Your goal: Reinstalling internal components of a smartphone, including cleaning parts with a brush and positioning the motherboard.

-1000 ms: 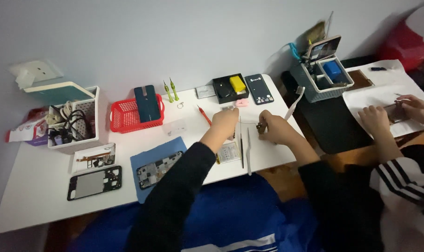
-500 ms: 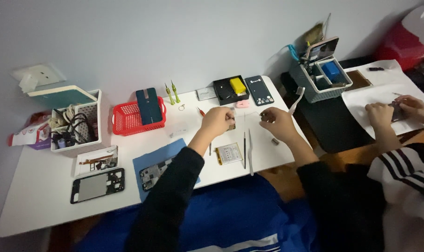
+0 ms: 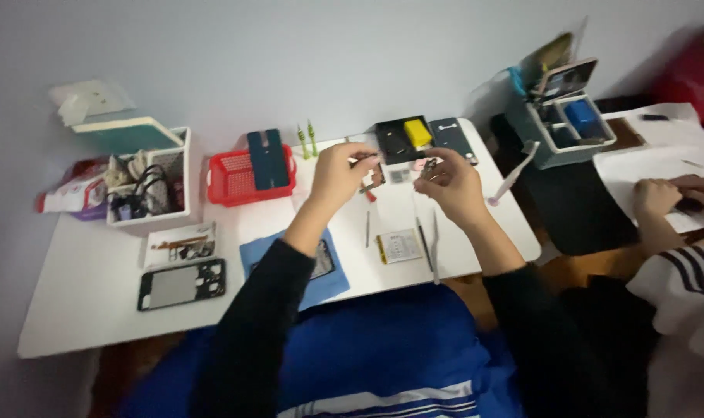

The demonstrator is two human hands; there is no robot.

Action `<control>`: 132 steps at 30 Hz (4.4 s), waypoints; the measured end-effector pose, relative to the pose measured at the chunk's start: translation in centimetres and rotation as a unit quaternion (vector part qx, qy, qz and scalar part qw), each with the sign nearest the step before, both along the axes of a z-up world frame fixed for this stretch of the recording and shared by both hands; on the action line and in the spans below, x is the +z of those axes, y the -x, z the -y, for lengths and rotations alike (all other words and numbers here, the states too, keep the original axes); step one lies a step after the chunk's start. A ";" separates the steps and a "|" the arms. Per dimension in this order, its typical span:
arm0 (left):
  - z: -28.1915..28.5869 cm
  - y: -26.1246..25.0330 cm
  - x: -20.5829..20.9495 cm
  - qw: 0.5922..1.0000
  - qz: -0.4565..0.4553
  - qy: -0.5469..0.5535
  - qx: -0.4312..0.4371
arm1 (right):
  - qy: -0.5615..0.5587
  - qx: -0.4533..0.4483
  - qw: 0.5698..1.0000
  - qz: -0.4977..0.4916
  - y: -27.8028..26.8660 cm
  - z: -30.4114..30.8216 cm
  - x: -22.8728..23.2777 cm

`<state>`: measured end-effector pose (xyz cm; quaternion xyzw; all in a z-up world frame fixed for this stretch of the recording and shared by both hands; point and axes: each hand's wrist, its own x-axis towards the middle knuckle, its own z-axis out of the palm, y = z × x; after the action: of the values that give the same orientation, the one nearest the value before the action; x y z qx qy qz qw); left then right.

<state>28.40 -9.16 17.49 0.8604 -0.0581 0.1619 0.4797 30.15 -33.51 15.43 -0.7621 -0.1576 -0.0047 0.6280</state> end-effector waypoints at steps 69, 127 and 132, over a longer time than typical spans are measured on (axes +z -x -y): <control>-14.5 23.2 -5.6 0.981 -0.147 -0.121 -0.030 | 0.417 0.377 0.825 0.058 12.3 -20.9 -2.8; -6.3 21.2 -8.2 0.938 0.078 -0.338 -0.014 | 0.345 0.141 0.891 0.260 11.3 -11.9 -8.9; -5.7 20.7 -9.3 0.940 0.053 -0.337 -0.020 | 0.308 0.146 0.906 0.252 11.3 -11.8 -9.5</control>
<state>7.68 -3.45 8.18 0.9604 -0.1518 0.1685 0.1615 18.80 -21.68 5.96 -0.8593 -0.4140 -0.0559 0.2950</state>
